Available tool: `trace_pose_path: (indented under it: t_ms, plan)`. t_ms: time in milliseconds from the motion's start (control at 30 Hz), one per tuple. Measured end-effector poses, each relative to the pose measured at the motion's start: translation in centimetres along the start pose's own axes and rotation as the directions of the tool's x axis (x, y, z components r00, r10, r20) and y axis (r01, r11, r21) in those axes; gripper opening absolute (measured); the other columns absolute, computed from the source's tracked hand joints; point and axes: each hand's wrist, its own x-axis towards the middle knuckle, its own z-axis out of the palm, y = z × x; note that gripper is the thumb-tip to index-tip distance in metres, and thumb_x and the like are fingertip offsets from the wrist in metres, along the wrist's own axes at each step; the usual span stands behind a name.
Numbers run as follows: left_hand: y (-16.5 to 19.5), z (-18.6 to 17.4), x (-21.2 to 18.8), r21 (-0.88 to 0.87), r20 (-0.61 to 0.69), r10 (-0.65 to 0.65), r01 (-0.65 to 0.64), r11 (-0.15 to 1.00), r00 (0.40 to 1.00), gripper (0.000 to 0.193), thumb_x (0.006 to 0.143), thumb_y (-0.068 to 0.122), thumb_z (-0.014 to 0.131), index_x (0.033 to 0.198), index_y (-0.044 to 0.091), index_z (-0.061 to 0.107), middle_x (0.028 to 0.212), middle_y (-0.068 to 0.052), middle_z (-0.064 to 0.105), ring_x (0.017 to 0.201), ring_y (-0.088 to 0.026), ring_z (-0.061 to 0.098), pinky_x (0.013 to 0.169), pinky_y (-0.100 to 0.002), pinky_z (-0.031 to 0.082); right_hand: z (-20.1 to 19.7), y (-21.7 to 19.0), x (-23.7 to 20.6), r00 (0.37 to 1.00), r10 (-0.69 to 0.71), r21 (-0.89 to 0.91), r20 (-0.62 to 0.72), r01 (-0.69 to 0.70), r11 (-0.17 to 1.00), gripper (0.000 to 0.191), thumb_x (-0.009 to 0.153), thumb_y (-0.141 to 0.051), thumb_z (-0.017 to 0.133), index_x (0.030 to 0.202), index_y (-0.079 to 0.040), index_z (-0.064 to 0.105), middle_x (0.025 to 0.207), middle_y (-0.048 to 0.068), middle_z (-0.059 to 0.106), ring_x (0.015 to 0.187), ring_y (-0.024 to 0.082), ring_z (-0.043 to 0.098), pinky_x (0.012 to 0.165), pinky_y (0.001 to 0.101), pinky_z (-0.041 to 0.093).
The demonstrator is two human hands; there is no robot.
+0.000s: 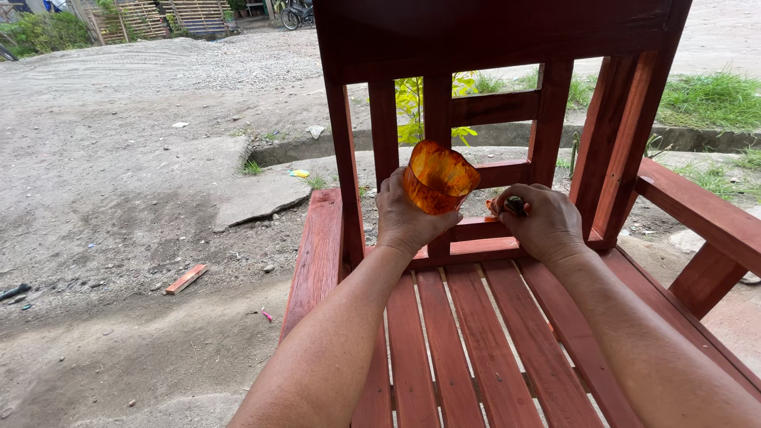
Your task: The person applies reddish-brown wood stain to a wooden chair with a brush, dipping the brush into a small container of stain held in the other hand. They coat the backrest top rail, the vertical slats, and the seat frame, working across different parts of the chair in turn.
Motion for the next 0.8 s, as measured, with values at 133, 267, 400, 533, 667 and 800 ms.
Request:
trace_pose_path:
  t_ms: [133, 267, 400, 533, 667, 800]
  plan:
    - [-0.2, -0.1, 0.1, -0.004, -0.045, -0.004, 0.004, 1.0, 0.999, 0.114, 0.049, 0.047, 0.098, 0.141, 0.01, 0.04, 0.134, -0.015, 0.049, 0.13, -0.032, 0.047, 0.112, -0.044, 0.045, 1.6, -0.6, 0.1, 0.98, -0.168, 0.091, -0.103, 0.177, 0.98, 0.01, 0.089, -0.018, 0.076, 0.099, -0.02, 0.074, 0.096, 0.004, 0.075, 0.087, 0.028, 0.074, 0.077, 0.0414, 0.06]
    - [-0.4, -0.1, 0.1, -0.023, -0.069, 0.019, -0.021, 1.0, 0.997, 0.112, 0.048, 0.047, 0.098, 0.139, 0.01, 0.043, 0.134, -0.015, 0.051, 0.13, -0.032, 0.049, 0.112, -0.044, 0.046, 3.9, -0.7, -0.9, 0.981, -0.19, -0.073, 0.044, 0.193, 0.978, 0.005, 0.091, -0.017, 0.072, 0.097, -0.017, 0.072, 0.095, 0.009, 0.071, 0.089, 0.03, 0.071, 0.076, 0.0441, 0.059]
    - [-0.4, 0.0, 0.0, -0.037, -0.077, 0.025, -0.028, 0.999, 0.997, 0.118, 0.047, 0.044, 0.099, 0.141, 0.008, 0.039, 0.136, -0.018, 0.047, 0.131, -0.035, 0.043, 0.112, -0.047, 0.042, 5.1, -0.8, -1.3, 0.981, -0.17, -0.293, 0.095, 0.191, 0.937, 0.012, 0.091, -0.009, 0.068, 0.099, -0.016, 0.072, 0.1, 0.014, 0.066, 0.098, 0.031, 0.069, 0.075, 0.0439, 0.061]
    - [-0.4, 0.0, 0.1, -0.031, -0.037, 0.01, -0.011, 0.999, 0.999, 0.116, 0.05, 0.045, 0.098, 0.143, 0.01, 0.039, 0.137, -0.016, 0.047, 0.134, -0.035, 0.043, 0.114, -0.046, 0.041, 5.4, -1.0, -1.4, 0.911, -0.401, -0.421, 0.097, 0.402, 0.813, 0.021, 0.082, -0.007, 0.07, 0.096, -0.022, 0.075, 0.108, 0.009, 0.065, 0.102, 0.027, 0.066, 0.083, 0.0402, 0.059]
    - [-0.6, 0.2, 0.0, -0.009, -0.042, 0.019, -0.019, 1.0, 0.999, 0.118, 0.05, 0.047, 0.099, 0.144, 0.011, 0.037, 0.138, -0.015, 0.046, 0.134, -0.034, 0.043, 0.115, -0.046, 0.041, 5.4, -0.5, -2.1, 0.863, -0.435, -0.592, 0.255, 0.495, 0.636, 0.012, 0.082, -0.016, 0.072, 0.092, -0.022, 0.074, 0.11, 0.009, 0.065, 0.104, 0.025, 0.064, 0.091, 0.0387, 0.057]
    - [-0.8, 0.3, 0.2, -0.019, -0.013, 0.009, -0.009, 1.0, 1.0, 0.122, 0.05, 0.05, 0.098, 0.146, 0.012, 0.032, 0.138, -0.015, 0.042, 0.134, -0.03, 0.043, 0.114, -0.043, 0.043, 6.0, -0.1, -2.3, 0.873, -0.408, -0.616, 0.268, 0.481, 0.624, 0.009, 0.087, -0.015, 0.071, 0.095, -0.018, 0.074, 0.11, 0.009, 0.067, 0.101, 0.022, 0.067, 0.086, 0.0346, 0.059]
